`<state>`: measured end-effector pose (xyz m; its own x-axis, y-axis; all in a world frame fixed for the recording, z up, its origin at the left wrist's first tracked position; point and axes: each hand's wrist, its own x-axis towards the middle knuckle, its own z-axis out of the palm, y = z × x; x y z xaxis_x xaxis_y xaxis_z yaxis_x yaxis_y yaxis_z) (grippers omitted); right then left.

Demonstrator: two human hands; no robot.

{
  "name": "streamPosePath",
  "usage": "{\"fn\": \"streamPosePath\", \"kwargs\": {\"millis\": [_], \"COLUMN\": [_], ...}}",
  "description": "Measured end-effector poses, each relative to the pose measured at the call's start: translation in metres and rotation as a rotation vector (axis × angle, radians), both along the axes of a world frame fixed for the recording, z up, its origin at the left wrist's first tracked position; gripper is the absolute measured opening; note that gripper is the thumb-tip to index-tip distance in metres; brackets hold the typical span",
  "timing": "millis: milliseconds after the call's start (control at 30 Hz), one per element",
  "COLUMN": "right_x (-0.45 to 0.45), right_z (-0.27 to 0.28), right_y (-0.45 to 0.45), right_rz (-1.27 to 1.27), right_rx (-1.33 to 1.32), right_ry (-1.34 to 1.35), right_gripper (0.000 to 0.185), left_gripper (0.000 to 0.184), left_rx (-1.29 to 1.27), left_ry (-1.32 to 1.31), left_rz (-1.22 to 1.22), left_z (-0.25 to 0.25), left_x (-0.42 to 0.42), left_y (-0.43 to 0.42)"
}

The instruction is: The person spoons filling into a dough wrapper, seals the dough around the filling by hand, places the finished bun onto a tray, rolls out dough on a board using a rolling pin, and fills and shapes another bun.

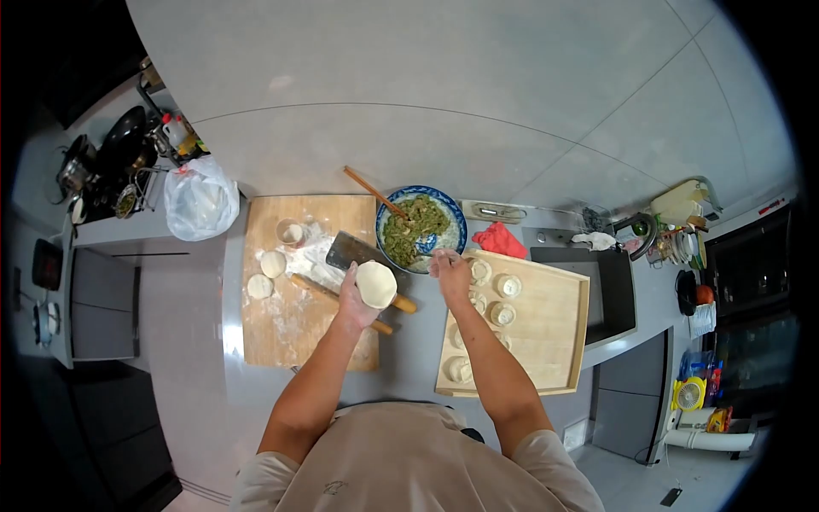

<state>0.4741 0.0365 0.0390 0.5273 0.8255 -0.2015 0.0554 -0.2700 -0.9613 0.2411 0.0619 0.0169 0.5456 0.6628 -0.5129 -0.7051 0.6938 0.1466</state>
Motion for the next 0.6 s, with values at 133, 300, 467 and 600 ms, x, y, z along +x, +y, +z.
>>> {"fn": "streamPosePath", "kwargs": {"millis": [133,300,467,600], "right_x": [0.012,0.016,0.01,-0.016], "right_z": [-0.008,0.004,0.039,0.074], "right_y": [-0.004,-0.01,-0.017,-0.032], "right_rz": [-0.119,-0.232,-0.192,-0.047], "right_rx": [0.059,0.079,0.166,0.252], "right_ry": [0.471,0.602,0.535,0.39], "right_gripper": [0.025,0.026,0.027,0.03], "left_gripper": [0.058,0.056,0.056,0.059], "left_rx": [0.007,0.07,0.032,-0.016], "left_ry": [0.046,-0.048,-0.048,-0.072], "left_rz": [0.038,0.103,0.089,0.084], "left_z": [0.015,0.024,0.028,0.04], "left_x": [0.001,0.005,0.014,0.027], "left_y": [0.004,0.016,0.029,0.033]}}
